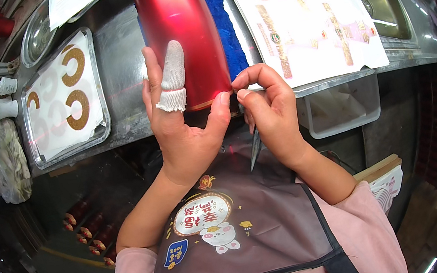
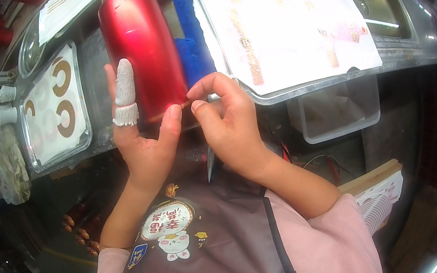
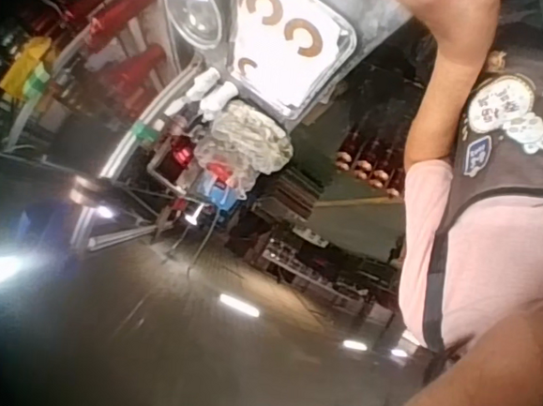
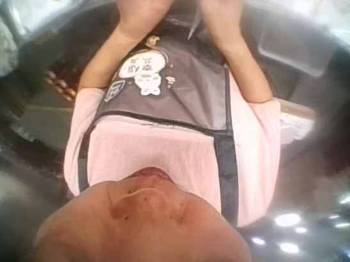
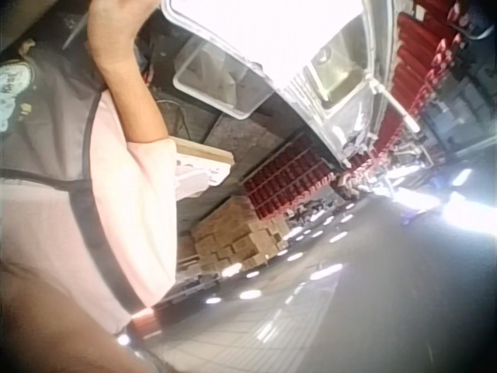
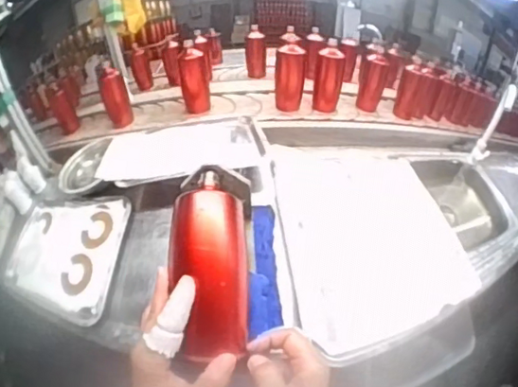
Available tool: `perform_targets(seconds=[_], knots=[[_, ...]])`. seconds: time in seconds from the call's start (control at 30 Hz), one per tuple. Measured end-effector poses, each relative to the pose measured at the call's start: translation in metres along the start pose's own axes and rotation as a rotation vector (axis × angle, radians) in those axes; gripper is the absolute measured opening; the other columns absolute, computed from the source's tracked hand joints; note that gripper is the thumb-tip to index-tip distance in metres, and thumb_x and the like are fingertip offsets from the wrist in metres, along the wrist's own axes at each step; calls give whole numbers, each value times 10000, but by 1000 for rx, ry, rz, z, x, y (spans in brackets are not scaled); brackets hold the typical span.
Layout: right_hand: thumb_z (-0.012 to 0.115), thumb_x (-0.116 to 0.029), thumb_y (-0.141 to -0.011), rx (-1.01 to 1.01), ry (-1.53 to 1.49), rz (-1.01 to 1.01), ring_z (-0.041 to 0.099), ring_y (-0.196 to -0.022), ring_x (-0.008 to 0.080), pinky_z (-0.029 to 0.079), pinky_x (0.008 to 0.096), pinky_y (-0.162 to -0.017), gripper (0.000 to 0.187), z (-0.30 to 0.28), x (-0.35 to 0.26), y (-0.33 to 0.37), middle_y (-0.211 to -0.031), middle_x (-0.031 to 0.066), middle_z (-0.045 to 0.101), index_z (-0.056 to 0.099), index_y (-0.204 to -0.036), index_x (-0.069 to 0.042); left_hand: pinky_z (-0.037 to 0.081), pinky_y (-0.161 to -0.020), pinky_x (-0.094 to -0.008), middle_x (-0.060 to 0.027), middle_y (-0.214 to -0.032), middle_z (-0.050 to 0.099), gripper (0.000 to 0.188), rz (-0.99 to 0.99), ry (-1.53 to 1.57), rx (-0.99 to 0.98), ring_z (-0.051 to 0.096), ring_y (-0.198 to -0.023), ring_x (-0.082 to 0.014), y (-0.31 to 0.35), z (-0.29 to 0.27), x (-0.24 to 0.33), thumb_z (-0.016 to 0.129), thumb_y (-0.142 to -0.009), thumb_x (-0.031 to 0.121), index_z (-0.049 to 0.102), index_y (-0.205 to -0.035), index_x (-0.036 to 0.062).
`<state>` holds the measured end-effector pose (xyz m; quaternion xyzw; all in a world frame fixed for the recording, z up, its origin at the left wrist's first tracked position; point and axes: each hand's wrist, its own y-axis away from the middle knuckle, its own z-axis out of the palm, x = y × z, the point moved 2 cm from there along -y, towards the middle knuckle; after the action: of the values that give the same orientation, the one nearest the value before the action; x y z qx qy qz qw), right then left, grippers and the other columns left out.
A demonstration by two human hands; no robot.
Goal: The person applies gold and red labels to red cylindrical containers using a blue cloth and a small tool. They smooth the labels, trim edges, and place finished containers aside on a tray.
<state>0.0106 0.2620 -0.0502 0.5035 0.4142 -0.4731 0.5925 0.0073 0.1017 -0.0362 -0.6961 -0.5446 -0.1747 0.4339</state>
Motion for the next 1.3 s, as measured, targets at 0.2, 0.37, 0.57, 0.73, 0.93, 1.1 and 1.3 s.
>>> perform_targets(seconds=[0.2, 0.37, 0.57, 0.73, 0.93, 1.1, 1.3], knots=[[563, -22, -929, -1, 21, 19, 500, -582, 25, 400, 207, -527, 124, -1, 2, 1, -864, 14, 589, 588, -1048, 3, 208, -1156, -642, -301, -1575, 370, 819, -33, -49, 12, 331, -1491, -442, 0, 3, 4, 800, -776, 171, 453, -1505, 32], [570, 4, -900, 1, -30, 46, 598, -687, 79, 481, 250, -654, 139, -2, 1, 0, -1004, 88, 615, 619, -1027, 32, 229, -1158, -628, -298, -1582, 361, 874, -50, -48, 10, 329, -1491, -442, 1, 4, 6, 836, -743, 159, 446, -1515, 37], [667, -91, -908, -1, -36, 137, 615, -818, 152, 503, 298, -736, 215, 2, -3, 0, -1011, 106, 616, 605, -1076, 27, 335, -1157, -523, -297, -1591, 351, 749, 18, 9, -65, 451, -1403, -449, 22, -22, 0, 842, -725, 70, 586, -1428, 39], [770, -194, -880, 4, 257, -153, 566, -800, 185, 454, 312, -696, 342, 7, -4, -2, -974, 122, 596, 569, -1075, 4, 271, -1133, -649, -289, -1567, 400, 573, 119, -252, -183, 500, -1373, -421, 39, -35, -3, 818, -740, 107, 698, -1297, 45], [707, -98, -943, -56, 99, -112, 461, -621, -27, 346, 155, -533, 274, 7, 5, -11, -981, 3, 538, 511, -1116, -14, 282, -1127, -642, -266, -1546, 439, 504, 152, -343, -207, 530, -1342, -428, 29, -40, 2, 812, -729, 100, 744, -1227, 62], [666, -54, -961, -127, -129, 13, 531, -709, -15, 403, 142, -593, 224, 4, 6, -13, -1007, 5, 531, 509, -1117, -23, 284, -1132, -640, -267, -1538, 448, 506, 214, -394, -243, 534, -1343, -424, 24, -43, 2, 810, -732, 88, 734, -1232, 62], [706, -106, -928, -49, 4, -16, 483, -688, 55, 421, 215, -601, 221, 9, 6, -12, -979, 66, 563, 559, -1061, -9, 297, -1125, -632, -250, -1527, 471, 501, 220, -423, -250, 549, -1324, -440, 18, -43, 6, 809, -730, 98, 753, -1227, 136]])
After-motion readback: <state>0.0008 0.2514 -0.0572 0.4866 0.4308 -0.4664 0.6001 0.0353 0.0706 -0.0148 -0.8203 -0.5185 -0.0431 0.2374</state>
